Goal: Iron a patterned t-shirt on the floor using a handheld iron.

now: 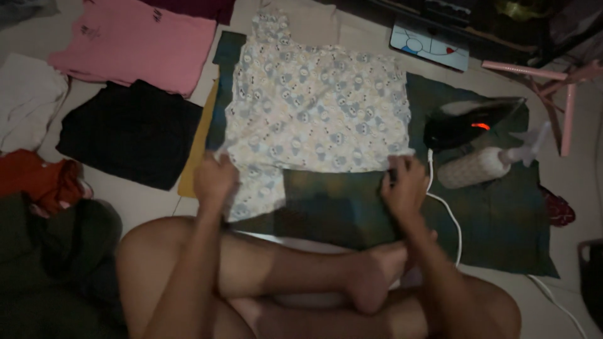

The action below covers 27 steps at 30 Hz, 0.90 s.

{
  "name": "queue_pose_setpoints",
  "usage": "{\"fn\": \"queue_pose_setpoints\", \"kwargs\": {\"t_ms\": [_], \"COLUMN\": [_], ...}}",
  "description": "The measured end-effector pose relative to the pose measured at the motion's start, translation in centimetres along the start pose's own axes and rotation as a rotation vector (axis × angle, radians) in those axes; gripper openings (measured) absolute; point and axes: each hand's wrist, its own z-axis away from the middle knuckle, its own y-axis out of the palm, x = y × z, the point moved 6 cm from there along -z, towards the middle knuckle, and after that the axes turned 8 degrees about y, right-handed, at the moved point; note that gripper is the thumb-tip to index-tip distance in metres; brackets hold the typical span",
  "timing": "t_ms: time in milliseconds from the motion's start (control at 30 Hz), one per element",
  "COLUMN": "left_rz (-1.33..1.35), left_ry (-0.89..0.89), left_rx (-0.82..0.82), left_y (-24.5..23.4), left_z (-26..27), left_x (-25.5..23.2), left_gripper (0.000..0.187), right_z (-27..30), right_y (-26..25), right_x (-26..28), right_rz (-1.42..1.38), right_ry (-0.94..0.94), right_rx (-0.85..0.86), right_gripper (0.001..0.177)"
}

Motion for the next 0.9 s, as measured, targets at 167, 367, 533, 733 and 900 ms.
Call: {"fn": "queue_pose_setpoints", "kwargs": {"t_ms": [167,367,533,733,900], "left_rz": [0.071,-0.090,-0.261,-0.382,-0.531], "left_ry": [0.010,0.024,0.642,1.236,1.377], "left_rx": [-0.109,-0.060,-0.112,0.058,0.035], "left_y": [-2.7,-5.1,-1.3,4.7,5.0], "left_z": [0.0,2.4,5.2,7.6,8.0], "left_x": [1.3,-0.6,-6.0,-8.3,-7.8], "left_gripper": [0.043,0.038,0.032,0.036,0.022], "right_z": [-1.5,1.3,1.4,1.1,1.2], "right_y": [1.0,1.7,-2.9,-1.4,-1.9], "right_x": [-4.0,-9.4,-3.5,-4.0,-5.0], "right_rz": [0.007,-0.007,0.027,0.031,0.012], "right_ry": [-0.013,-0.008,-0.098,-0.195,-0.202], "right_rx": [0.047,0.171,0.071,0.110,0.083], "right_gripper": [0.031,0.040,0.042,0.015,0.011]}}
